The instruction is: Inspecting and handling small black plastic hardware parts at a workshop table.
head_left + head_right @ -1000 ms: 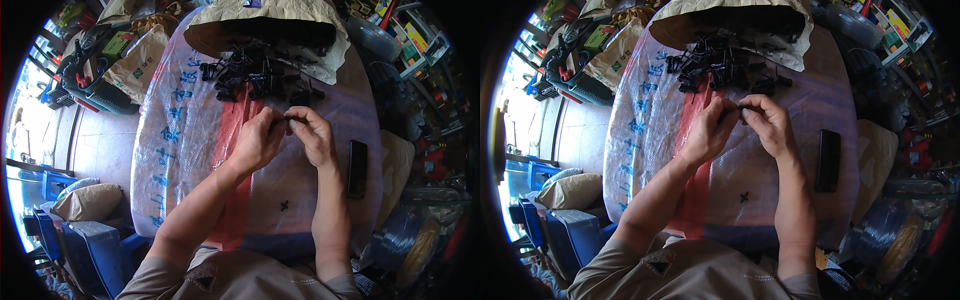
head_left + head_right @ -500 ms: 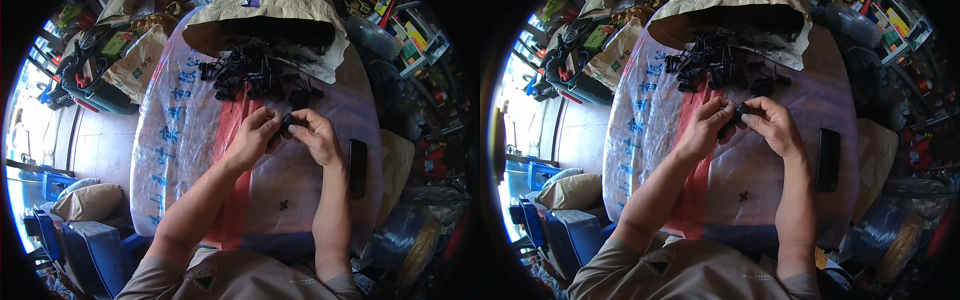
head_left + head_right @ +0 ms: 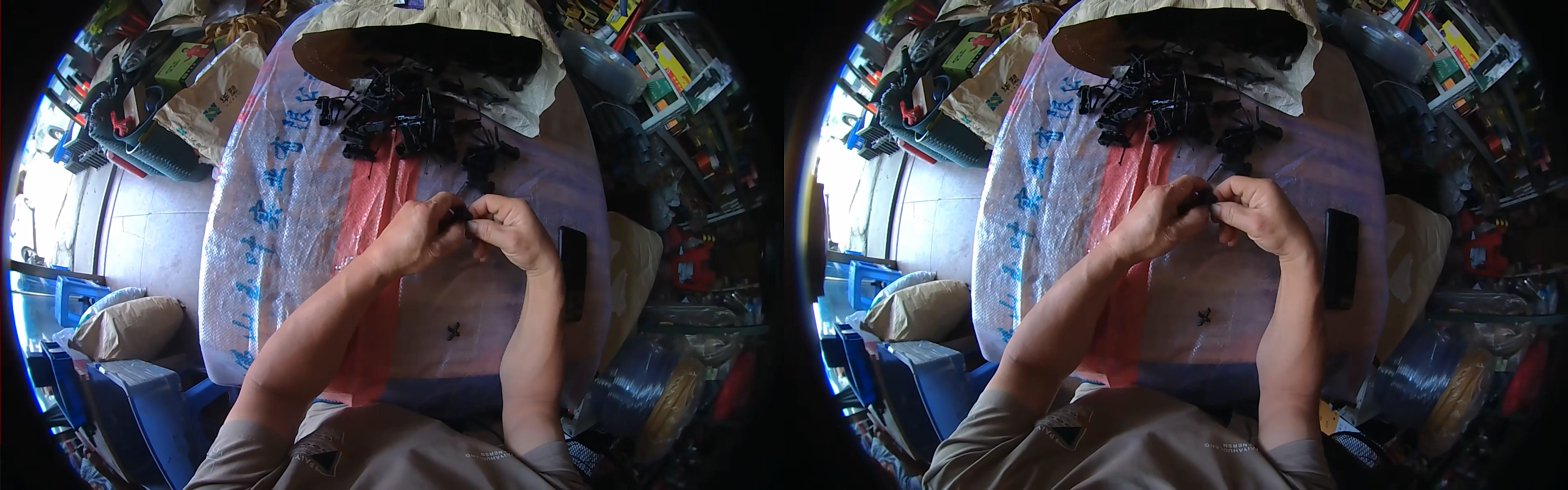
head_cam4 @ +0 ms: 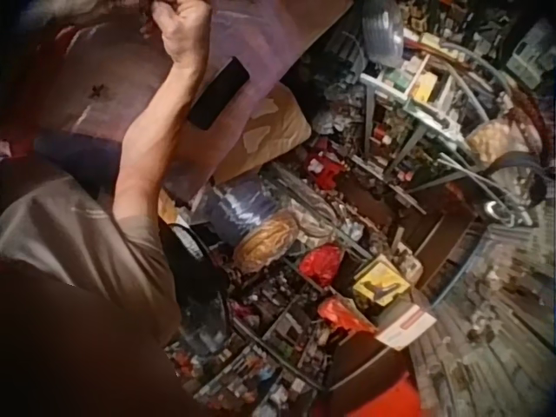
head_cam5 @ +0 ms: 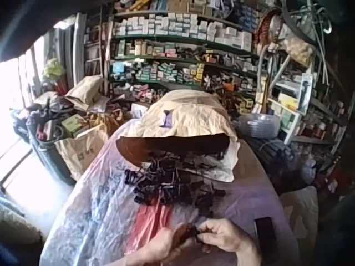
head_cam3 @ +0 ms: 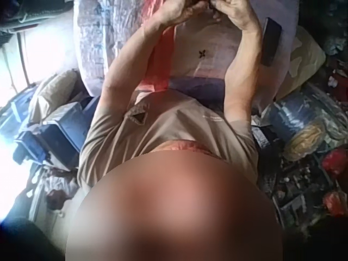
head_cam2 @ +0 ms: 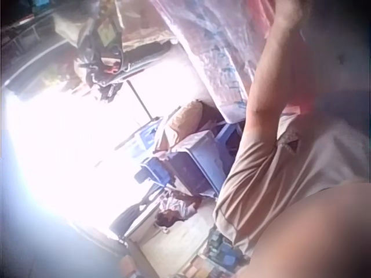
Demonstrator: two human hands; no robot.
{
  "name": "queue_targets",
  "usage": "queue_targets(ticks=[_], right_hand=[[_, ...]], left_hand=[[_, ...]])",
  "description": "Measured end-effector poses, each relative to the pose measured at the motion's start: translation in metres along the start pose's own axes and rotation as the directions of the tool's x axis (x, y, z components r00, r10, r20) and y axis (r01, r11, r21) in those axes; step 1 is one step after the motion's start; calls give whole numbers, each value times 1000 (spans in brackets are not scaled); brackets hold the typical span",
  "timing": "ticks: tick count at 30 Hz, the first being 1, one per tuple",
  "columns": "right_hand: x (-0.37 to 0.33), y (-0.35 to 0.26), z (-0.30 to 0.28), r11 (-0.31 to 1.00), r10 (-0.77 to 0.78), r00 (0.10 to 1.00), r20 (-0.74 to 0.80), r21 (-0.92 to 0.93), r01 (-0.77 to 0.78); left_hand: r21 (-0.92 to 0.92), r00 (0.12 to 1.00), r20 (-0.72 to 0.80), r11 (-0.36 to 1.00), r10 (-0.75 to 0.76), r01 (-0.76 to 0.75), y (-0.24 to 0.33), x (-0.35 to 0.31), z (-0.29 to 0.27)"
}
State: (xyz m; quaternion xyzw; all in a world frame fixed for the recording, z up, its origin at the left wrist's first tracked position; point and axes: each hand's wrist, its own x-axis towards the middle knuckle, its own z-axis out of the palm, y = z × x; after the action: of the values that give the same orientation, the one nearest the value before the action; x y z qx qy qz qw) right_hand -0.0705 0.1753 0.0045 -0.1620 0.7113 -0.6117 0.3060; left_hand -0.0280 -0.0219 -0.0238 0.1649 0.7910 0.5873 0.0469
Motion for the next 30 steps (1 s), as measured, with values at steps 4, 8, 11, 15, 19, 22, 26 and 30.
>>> queue_targets(ticks=[4, 8, 11, 15, 19, 22, 26, 30], right_hand=[[5, 6, 2, 999, 22, 1000, -3, -26, -22], [8, 6, 6, 999, 29, 1000, 10, -22, -29], [9, 5, 7, 999, 37, 999, 23, -23, -37], [16, 12, -3, 956, -293, 878, -379, -105, 273], [25, 28, -10, 854, -375, 766, -522, -517, 66], [31, 37, -3, 708, -475, 778, -412, -703, 60], [28, 24, 16, 805, -442, 792, -422, -576, 143], [19, 14, 18, 909, -381, 819, -429, -336, 246]], left_hand=[[59, 998, -56, 998, 42, -38, -7, 1, 4], [69, 993, -112, 997, 41, -34, -9, 1, 3], [-122, 995, -87, 992, -57, 46, -14, 2, 3], [-826, 938, 89, 502, -335, 258, -11, 7, -7], [-961, 936, 104, 208, -337, 181, -26, 10, -23], [-967, 903, 37, 214, -429, 141, -24, 13, -21], [-967, 890, -52, 247, -453, 69, -18, 11, -23], [-881, 927, -134, 471, -350, 51, -24, 11, -31]])
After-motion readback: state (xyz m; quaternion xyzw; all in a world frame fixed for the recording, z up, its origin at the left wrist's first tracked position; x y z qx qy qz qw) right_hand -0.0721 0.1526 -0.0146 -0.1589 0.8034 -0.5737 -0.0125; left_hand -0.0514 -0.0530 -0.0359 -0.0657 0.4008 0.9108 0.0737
